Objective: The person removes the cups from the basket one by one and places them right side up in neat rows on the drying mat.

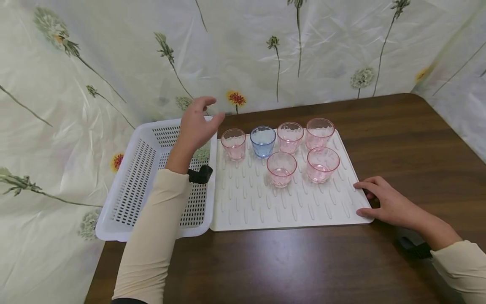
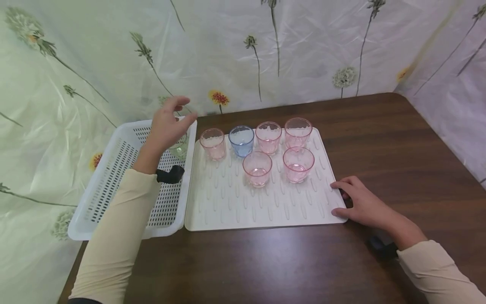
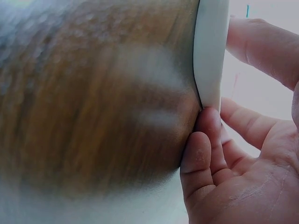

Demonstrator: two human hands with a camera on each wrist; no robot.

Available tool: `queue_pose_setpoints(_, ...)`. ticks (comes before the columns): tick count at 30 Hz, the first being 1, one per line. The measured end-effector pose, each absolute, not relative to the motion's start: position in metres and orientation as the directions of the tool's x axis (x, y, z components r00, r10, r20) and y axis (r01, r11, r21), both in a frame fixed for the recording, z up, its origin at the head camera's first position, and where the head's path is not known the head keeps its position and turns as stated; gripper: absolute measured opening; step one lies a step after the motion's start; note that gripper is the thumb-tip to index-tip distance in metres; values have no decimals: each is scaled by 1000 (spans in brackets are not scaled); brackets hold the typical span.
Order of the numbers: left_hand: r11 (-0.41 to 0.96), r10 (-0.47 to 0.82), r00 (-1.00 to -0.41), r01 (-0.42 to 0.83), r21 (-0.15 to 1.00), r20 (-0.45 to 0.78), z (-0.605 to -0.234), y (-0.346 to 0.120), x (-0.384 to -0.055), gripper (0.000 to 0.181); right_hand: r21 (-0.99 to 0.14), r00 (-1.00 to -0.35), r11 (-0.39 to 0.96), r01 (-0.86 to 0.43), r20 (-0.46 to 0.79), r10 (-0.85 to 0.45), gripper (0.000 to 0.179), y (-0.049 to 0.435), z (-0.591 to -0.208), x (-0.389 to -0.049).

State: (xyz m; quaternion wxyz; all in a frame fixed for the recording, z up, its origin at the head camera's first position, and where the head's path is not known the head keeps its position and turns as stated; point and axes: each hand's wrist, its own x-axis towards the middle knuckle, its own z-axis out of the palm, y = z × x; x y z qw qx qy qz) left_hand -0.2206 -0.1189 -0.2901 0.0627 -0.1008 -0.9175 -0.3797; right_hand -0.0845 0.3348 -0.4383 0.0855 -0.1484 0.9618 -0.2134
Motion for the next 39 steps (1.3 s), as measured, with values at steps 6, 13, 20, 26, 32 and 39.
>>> queue_pose_setpoints(6,700,75,-991,134,702,114,-300,-149,-233,51,-433,-942,866,-250,-99,-321,70,334,-438,-84)
queue_pose_setpoints(13,678,22,-999,42,734,37,-327,-176,-241,52,-431,-942,864,-260,-84,-326,69,334,-439,-83)
queue_pose_setpoints(20,669,12,-996,-61,741,-93,-365,-203,-243,73,-441,-942,863,-248,-99,-321,70,333,-438,-83)
queue_pose_setpoints(26,668,40,-979,-123,733,-200,-382,-209,-249,91,-436,-942,867,-243,-106,-318,71,333,-437,-84)
queue_pose_setpoints(32,656,26,-962,-190,731,-274,-393,-203,-249,98,-439,-940,866,-239,-117,-319,72,334,-439,-86)
queue_pose_setpoints(39,675,13,-957,-204,709,-289,-402,-200,-249,92,-441,-942,867,-232,-119,-313,72,334,-438,-85)
